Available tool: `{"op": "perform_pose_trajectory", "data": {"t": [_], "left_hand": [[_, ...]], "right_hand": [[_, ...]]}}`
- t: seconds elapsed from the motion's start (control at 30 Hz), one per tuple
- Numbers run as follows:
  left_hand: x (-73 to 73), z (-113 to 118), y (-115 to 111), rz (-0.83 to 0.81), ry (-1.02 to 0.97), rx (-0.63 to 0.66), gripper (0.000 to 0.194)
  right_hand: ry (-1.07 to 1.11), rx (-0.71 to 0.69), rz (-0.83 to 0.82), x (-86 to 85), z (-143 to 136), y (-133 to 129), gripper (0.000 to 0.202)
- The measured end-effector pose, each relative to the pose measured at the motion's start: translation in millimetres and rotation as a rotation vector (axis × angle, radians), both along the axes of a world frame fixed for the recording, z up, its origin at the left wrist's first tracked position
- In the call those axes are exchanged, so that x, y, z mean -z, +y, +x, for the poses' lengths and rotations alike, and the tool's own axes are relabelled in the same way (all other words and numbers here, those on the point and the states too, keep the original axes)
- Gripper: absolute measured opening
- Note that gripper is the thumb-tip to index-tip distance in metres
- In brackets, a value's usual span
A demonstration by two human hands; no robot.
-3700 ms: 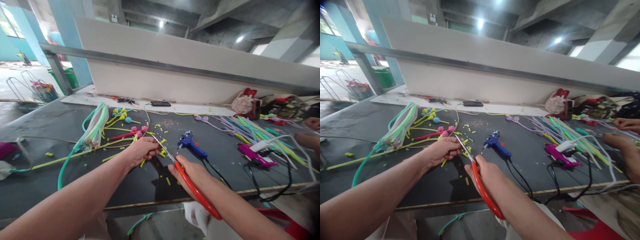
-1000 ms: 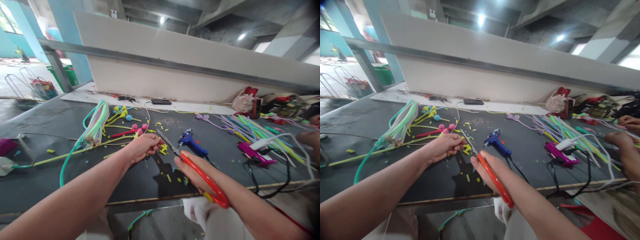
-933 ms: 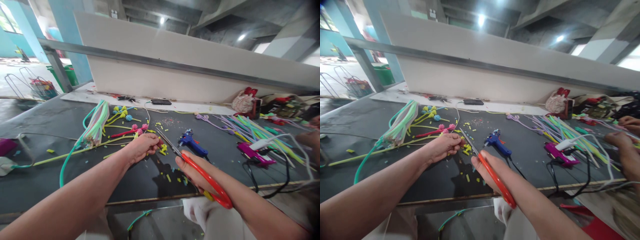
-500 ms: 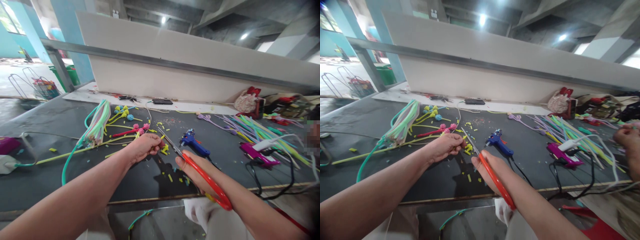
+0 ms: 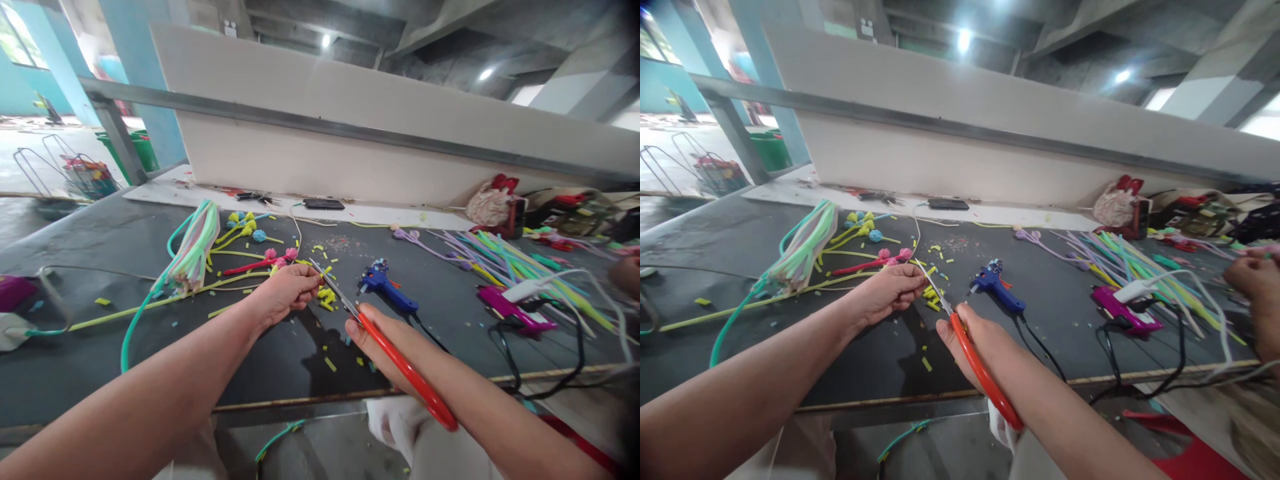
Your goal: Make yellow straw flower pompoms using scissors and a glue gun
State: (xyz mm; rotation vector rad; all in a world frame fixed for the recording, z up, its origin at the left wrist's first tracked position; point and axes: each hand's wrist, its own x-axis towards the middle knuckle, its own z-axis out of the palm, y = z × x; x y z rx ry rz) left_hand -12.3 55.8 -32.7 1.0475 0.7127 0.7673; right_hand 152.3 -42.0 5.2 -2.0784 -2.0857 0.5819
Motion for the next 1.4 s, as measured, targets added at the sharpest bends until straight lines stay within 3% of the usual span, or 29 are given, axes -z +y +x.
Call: {"op": "perform_pose_trajectory", "data": {"t": [0.43,1.0,1.17,1.3,1.4], "left_hand": [[-3.3,0.0,-1.4,-0.003,0.031,0.005,0.019],[1.2,-1.2,1.7,0.013,0.049,0.025,0.011],[3.5,-0.7,1.5,0.011,0.038,0.026,0.015],[-0.7,0.6,-1.4,0.002,0.002,0.023,0.015],[-4.6,1.1,-2.8,-0.007,-0.024,0.004,0.014]], "right_hand": [[-0.092,-0.011,0.001,7.3,-1.9,3.6,0.025],[-0.056,-0.054,0.018,11.7,2.1,6.9,0.031],[-0.075,0.024,0.071,12.9,0.0,9.7,0.031],[0.02,0.039,0.003,8.1,1.4,7.2,0.032],[0.111,0.158,-0.058,4.5,1.4,1.0,0.034]]}}
